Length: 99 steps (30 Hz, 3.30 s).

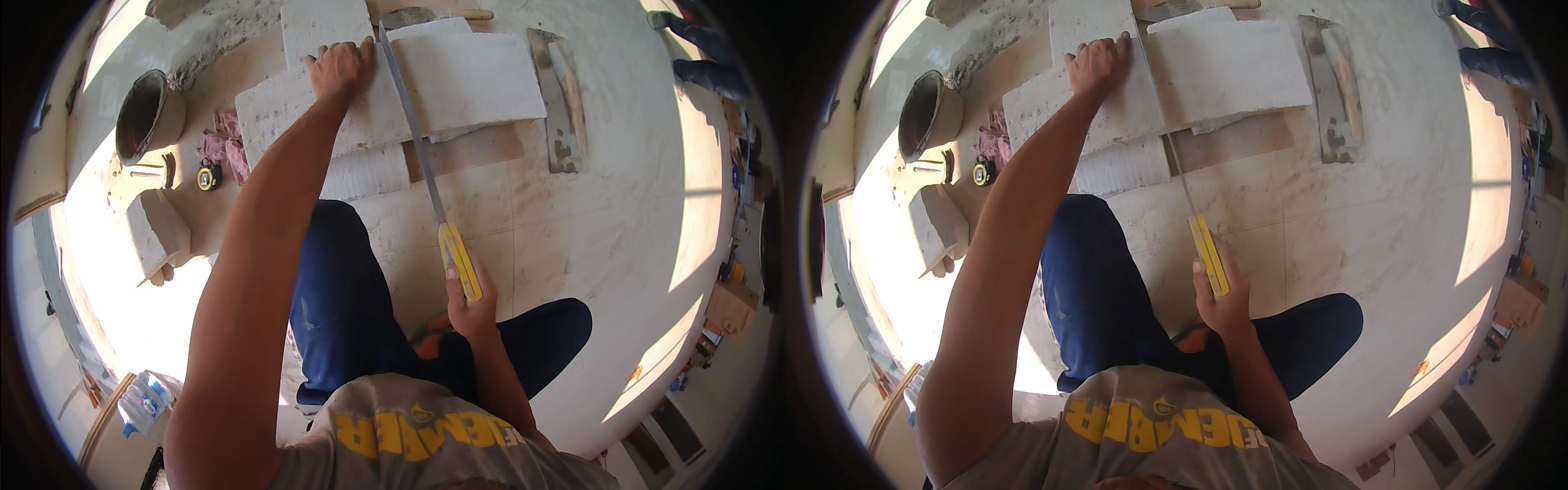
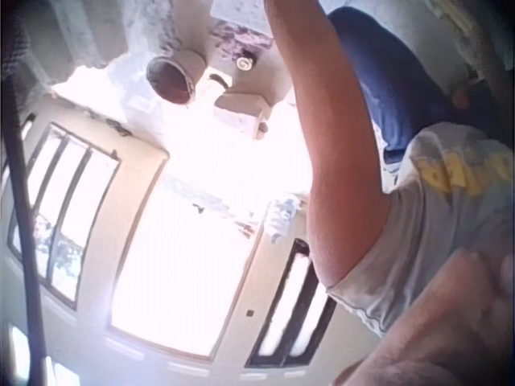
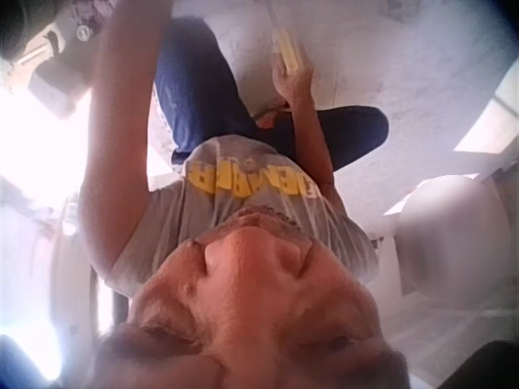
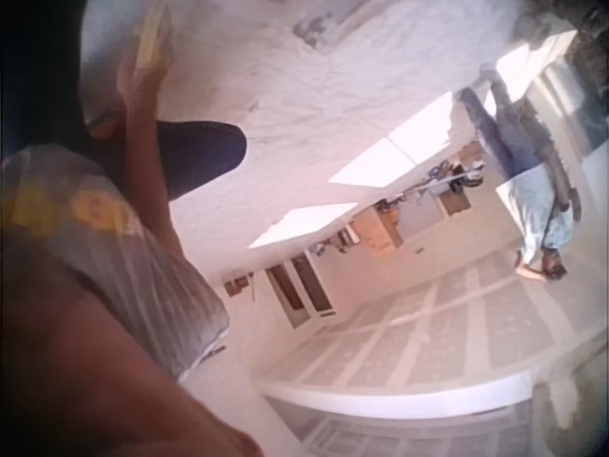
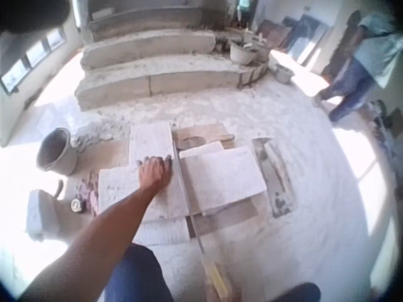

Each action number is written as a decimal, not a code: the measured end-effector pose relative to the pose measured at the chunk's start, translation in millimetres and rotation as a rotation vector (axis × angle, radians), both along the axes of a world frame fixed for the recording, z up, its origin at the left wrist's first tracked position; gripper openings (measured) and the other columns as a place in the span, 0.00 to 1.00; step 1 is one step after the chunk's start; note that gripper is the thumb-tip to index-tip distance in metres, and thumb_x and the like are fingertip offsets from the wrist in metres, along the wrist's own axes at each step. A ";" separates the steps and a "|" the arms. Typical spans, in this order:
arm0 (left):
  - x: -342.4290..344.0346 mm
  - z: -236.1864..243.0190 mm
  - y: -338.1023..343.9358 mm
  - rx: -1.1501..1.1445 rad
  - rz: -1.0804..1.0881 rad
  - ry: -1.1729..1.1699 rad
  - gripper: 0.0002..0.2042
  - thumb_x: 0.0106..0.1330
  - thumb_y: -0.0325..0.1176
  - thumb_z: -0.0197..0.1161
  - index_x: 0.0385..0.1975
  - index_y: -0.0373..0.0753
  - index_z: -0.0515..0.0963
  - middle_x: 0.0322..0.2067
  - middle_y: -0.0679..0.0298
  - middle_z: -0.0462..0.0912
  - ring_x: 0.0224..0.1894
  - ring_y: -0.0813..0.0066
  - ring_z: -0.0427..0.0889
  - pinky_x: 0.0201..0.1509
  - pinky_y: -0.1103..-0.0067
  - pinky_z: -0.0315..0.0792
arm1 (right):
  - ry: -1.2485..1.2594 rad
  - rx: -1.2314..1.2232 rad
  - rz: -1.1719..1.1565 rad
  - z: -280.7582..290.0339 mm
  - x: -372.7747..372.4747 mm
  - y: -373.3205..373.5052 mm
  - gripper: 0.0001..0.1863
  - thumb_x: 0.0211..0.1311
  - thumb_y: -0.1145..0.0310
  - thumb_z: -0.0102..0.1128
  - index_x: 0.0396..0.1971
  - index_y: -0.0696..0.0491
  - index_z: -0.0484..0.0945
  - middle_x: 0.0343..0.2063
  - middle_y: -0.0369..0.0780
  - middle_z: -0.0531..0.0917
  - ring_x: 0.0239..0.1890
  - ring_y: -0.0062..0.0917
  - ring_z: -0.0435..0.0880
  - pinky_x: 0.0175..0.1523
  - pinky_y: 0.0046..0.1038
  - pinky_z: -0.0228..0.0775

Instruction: The person measures a lightweight concrete brick using a tape measure and then cuts through the brick using a hand saw.

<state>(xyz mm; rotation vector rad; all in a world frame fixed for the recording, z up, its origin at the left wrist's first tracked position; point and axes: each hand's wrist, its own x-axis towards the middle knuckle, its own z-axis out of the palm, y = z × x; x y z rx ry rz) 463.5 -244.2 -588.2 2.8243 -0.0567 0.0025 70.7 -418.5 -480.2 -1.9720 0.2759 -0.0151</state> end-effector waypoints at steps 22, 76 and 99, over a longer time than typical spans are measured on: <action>0.3 10.3 -2.0 -0.008 -0.033 0.064 0.32 0.82 0.54 0.39 0.52 0.36 0.88 0.53 0.48 0.89 0.64 0.48 0.81 0.74 0.44 0.58 | -0.026 -0.010 -0.012 -24.6 16.9 12.1 0.23 0.77 0.72 0.61 0.67 0.63 0.74 0.47 0.49 0.88 0.39 0.27 0.89 0.49 0.27 0.81; -13.7 2.0 -8.5 0.013 -0.093 -0.066 0.25 0.83 0.49 0.42 0.54 0.37 0.83 0.59 0.51 0.85 0.65 0.48 0.79 0.74 0.49 0.60 | 0.021 -0.006 -0.047 -34.6 39.4 5.4 0.17 0.75 0.72 0.61 0.59 0.62 0.78 0.34 0.48 0.86 0.33 0.25 0.84 0.41 0.29 0.79; -13.1 -0.9 9.0 0.023 -0.052 -0.078 0.24 0.82 0.48 0.43 0.52 0.36 0.83 0.57 0.51 0.86 0.64 0.47 0.80 0.73 0.48 0.60 | 0.118 0.072 -0.146 14.6 -45.5 11.9 0.12 0.73 0.73 0.60 0.52 0.61 0.80 0.24 0.39 0.80 0.28 0.22 0.81 0.39 0.26 0.77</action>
